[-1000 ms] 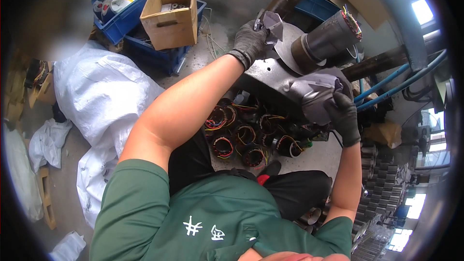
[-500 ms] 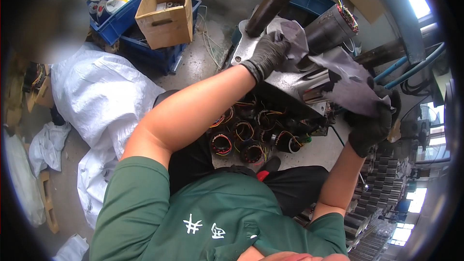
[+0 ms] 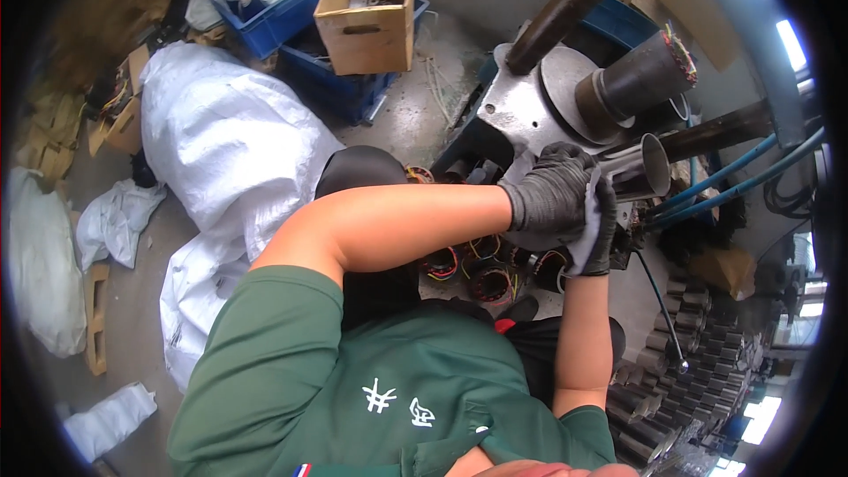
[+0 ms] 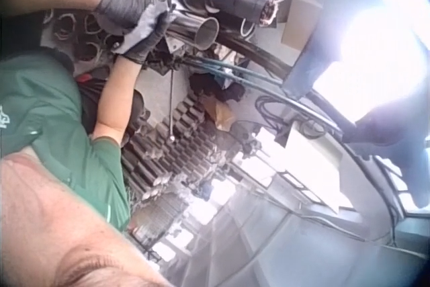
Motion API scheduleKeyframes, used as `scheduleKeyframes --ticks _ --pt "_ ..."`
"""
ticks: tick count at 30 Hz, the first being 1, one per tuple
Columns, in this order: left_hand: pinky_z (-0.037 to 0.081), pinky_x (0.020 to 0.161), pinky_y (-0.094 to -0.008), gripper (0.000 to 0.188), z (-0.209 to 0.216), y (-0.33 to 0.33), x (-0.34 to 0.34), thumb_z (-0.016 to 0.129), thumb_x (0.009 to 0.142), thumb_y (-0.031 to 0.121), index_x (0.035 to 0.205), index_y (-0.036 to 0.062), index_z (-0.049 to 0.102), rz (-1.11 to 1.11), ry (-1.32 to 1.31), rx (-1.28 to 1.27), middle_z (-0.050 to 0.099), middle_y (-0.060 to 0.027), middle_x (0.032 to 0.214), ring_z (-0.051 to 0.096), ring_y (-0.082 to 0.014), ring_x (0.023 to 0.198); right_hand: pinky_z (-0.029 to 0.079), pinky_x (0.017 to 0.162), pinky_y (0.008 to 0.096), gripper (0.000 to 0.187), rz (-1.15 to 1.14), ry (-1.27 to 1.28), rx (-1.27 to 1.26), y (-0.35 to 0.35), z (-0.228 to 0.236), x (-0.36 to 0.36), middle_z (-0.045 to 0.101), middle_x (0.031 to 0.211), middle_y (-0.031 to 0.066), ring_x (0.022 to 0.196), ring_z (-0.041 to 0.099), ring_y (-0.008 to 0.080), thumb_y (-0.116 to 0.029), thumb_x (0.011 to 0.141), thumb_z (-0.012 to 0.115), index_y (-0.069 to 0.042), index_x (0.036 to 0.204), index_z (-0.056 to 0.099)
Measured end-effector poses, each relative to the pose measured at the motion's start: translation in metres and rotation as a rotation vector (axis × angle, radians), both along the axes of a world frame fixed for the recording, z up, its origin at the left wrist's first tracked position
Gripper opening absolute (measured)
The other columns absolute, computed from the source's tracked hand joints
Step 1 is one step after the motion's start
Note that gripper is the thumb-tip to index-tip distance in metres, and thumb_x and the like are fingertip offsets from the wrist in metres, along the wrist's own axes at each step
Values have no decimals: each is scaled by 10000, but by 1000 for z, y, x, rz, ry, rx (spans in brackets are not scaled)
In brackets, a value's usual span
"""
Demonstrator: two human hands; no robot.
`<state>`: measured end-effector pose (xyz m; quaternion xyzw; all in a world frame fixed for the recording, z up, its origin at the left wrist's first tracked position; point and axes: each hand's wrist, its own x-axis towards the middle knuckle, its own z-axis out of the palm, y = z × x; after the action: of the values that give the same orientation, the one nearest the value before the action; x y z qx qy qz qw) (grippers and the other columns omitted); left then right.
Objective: The person wipes a metal component with a cloth and then uses a press machine to insert a coiled motor stator into a metal cylindrical housing.
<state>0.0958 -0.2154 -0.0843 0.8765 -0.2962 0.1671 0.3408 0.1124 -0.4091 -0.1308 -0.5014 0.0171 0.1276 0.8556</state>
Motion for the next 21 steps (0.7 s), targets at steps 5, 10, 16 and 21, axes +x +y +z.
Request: scheduleKeyframes --ticks 5,10,16,21 --pt "549 954 -448 730 23 70 -16 758 818 550 1361 88 599 -15 176 -190 675 -234 1190 694 -351 1032 448 1090 382 481 41 -262 -454 -52 -5 17 586 1392 150 1284 549 221 -89 945 588 -31 1421 546" --pt "563 912 -311 237 12 247 -90 685 996 208 1157 34 692 24 247 -1040 734 -85 1022 701 -168 973 437 1106 382 431 240 -11 -178 -127 -18 4 631 1369 148 1245 598 247 -158 1007 503 32 1388 573" --pt "537 714 -289 221 -219 363 -298 656 922 252 857 45 694 557 1339 -1044 671 -53 780 639 -130 729 425 1095 365 472 219 -46 -562 -185 -50 14 616 1390 114 1271 574 228 -232 1028 536 -2 1439 559" --pt "560 528 -428 169 -401 390 -495 621 953 225 944 72 692 1366 1783 -1145 705 -112 757 683 -276 593 421 1096 362 504 -58 165 -676 -228 -108 96 571 1443 101 1294 542 222 -306 1040 564 0 1439 553"
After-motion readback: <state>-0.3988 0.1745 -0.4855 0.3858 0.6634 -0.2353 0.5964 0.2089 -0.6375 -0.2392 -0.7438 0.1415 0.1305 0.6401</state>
